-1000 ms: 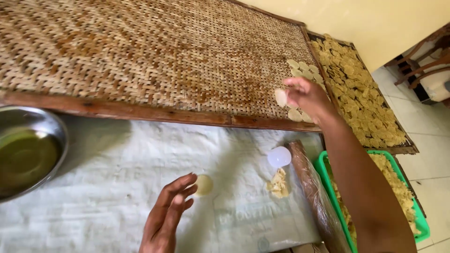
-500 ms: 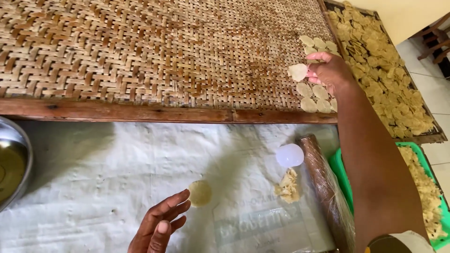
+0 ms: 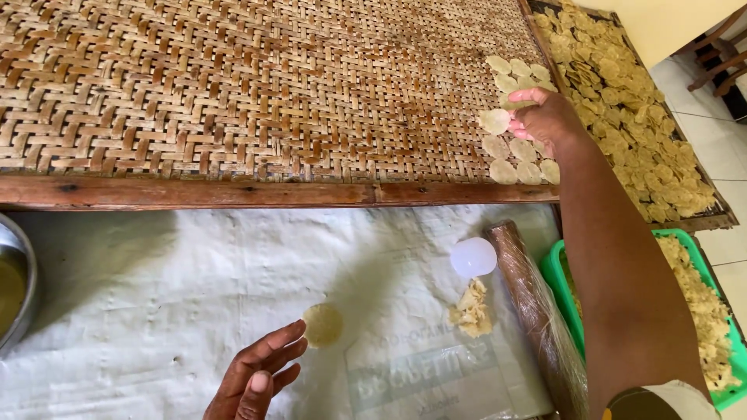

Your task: Flattening dough with a rolling pin and cutting it into small discs to be placed on a drying rack.

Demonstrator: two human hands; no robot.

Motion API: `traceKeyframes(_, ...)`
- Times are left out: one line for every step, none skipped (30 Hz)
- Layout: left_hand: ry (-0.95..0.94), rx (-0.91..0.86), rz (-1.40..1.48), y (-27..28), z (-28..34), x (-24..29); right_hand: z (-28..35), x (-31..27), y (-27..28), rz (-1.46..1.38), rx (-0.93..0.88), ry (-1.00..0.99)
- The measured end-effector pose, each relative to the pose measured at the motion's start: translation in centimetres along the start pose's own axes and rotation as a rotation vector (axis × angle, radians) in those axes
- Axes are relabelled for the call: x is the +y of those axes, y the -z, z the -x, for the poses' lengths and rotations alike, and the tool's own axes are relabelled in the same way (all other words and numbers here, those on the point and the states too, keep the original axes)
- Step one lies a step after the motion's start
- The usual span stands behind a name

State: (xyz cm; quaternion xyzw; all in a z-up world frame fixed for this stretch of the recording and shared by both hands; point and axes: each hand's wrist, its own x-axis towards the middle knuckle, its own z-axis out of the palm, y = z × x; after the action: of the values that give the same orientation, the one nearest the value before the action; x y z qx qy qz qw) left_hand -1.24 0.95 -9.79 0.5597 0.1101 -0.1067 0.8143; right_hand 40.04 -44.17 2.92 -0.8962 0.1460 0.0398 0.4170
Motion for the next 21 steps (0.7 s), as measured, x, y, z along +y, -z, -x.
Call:
traceKeyframes(-0.003, 0.0, -0.007, 0.0, 0.0, 0.0, -0.3, 0.1, 0.1, 0.024, 0.003, 0.01)
traceKeyframes(-0.001, 0.001, -0.007, -0.2, 0.0, 0.3, 0.0, -0.1, 0.1, 0.024, 0.001, 0.008)
traceKeyframes(0.031, 0.021, -0.016, -0.4, 0.1, 0.6, 0.2, -0.3, 0.0, 0.057, 0.008, 0.011)
traceKeyframes(0.065, 0.04, -0.024, -0.6, 0.1, 0.9, 0.5, -0.5, 0.0, 0.089, 0.015, 0.012)
traceKeyframes(0.068, 0.041, -0.024, -0.5, 0.1, 0.8, 0.9, -0.7, -0.2, 0.09, 0.014, 0.009)
traceKeyframes(0.069, 0.039, -0.027, -0.5, 0.1, 0.7, 1.3, -1.1, -0.3, 0.134, 0.022, 0.01)
traceKeyframes(0.07, 0.038, -0.029, -0.5, 0.1, 0.6, 1.6, -1.4, -0.4, 0.179, 0.029, 0.011)
traceKeyframes(0.07, 0.039, -0.029, -0.5, 0.1, 0.7, 2.0, -1.8, -0.5, 0.179, 0.028, 0.011)
traceKeyframes(0.051, 0.036, -0.031, -0.5, 0.1, 0.7, 2.4, -2.2, -0.6, 0.252, 0.03, 0.026)
traceKeyframes(0.033, 0.032, -0.033, -0.6, 0.2, 0.7, 2.8, -2.5, -0.7, 0.327, 0.032, 0.04)
traceKeyframes(0.035, 0.033, -0.033, -0.7, 0.3, 0.9, 3.0, -2.6, -0.8, 0.327, 0.03, 0.039)
traceKeyframes(0.036, 0.045, -0.042, -0.9, 0.4, 1.1, 3.2, -2.8, -0.9, 0.424, 0.03, 0.056)
traceKeyframes(0.036, 0.057, -0.051, -1.0, 0.5, 1.2, 3.3, -2.9, -1.0, 0.522, 0.03, 0.074)
traceKeyframes(0.038, 0.058, -0.051, -1.0, 0.5, 1.2, 3.6, -3.2, -1.1, 0.522, 0.029, 0.074)
traceKeyframes(0.028, 0.057, -0.05, -1.0, 0.5, 1.2, 4.0, -3.4, -1.3, 0.62, 0.029, 0.095)
traceKeyframes(0.018, 0.057, -0.05, -1.1, 0.6, 1.2, 4.3, -3.6, -1.4, 0.718, 0.029, 0.117)
traceKeyframes(0.02, 0.059, -0.049, -0.9, 0.6, 0.9, 4.3, -3.4, -1.5, 0.719, 0.026, 0.117)
traceKeyframes(0.005, 0.044, -0.046, -0.7, 0.6, 0.7, 4.3, -3.3, -1.6, 0.825, 0.038, 0.171)
traceKeyframes(-0.01, 0.029, -0.044, -0.6, 0.6, 0.4, 4.4, -3.1, -1.7, 0.931, 0.049, 0.226)
traceKeyframes(-0.008, 0.031, -0.043, -0.6, 0.6, 0.6, 4.7, -3.1, -1.9, 0.932, 0.046, 0.225)
traceKeyframes(-0.019, 0.035, -0.034, -0.6, 0.7, 0.8, 5.0, -3.1, -2.1, 1.097, 0.048, 0.274)
